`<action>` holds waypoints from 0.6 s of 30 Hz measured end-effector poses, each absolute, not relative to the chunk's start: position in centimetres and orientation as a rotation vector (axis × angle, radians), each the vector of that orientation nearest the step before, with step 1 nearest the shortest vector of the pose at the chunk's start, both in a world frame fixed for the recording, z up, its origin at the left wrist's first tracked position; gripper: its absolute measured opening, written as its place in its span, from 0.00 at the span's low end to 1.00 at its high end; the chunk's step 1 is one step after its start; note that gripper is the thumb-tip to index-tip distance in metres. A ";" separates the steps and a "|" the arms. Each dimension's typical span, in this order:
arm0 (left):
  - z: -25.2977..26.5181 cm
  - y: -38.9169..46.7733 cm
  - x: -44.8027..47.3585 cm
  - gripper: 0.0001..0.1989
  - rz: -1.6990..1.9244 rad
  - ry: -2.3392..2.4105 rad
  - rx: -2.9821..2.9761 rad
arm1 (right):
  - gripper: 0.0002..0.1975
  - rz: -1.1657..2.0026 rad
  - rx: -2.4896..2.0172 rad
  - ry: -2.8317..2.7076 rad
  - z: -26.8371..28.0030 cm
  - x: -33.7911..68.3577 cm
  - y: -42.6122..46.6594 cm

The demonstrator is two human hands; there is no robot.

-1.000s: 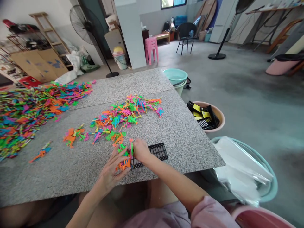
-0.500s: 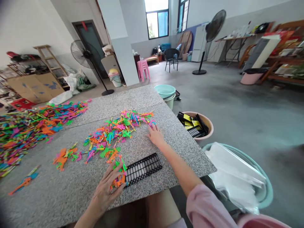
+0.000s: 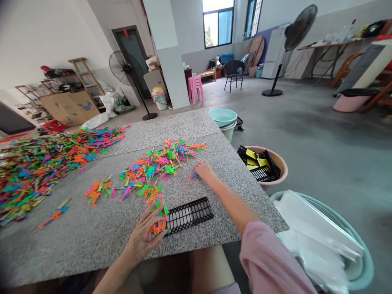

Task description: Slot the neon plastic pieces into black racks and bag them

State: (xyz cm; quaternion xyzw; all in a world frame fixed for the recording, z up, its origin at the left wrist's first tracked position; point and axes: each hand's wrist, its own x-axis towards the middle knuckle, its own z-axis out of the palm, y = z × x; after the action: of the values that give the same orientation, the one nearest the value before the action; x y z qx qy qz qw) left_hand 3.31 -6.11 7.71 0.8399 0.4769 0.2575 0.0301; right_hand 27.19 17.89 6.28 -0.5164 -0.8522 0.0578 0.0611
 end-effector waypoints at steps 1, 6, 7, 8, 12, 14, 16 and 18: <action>7.8 -6.2 3.4 0.09 0.797 1.478 2.568 | 0.12 0.194 -1.535 -2.596 6.5 27.5 18.1; 7.7 -6.5 3.7 0.10 0.843 1.503 2.449 | 0.09 0.467 -1.553 -2.347 5.6 27.8 13.3; 7.7 -6.6 3.7 0.10 0.843 1.499 2.435 | 0.06 0.683 -1.517 -2.236 5.0 27.5 11.3; 7.6 -6.5 3.7 0.10 0.837 1.496 2.424 | 0.04 0.935 -1.454 -2.110 4.3 27.0 8.9; 7.5 -6.4 3.8 0.09 0.810 1.488 2.410 | 0.08 1.526 -1.140 -1.741 1.6 24.0 0.1; 7.5 -6.4 3.8 0.09 0.808 1.487 2.413 | 0.06 1.405 -1.215 -1.792 1.0 22.6 -2.2; 7.6 -6.4 3.9 0.08 0.815 1.487 2.415 | 0.03 1.148 -1.352 -1.995 1.4 21.6 -2.8; 7.7 -6.4 3.9 0.07 0.811 1.481 2.416 | 0.03 0.902 -1.445 -2.213 2.4 21.2 -2.5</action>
State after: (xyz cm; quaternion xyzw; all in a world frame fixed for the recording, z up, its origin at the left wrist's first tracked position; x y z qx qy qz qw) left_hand 3.86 -6.42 7.66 0.8158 0.5002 0.2739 0.0967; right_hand 21.16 -2.46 2.36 -0.5097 -0.7802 0.3183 0.1736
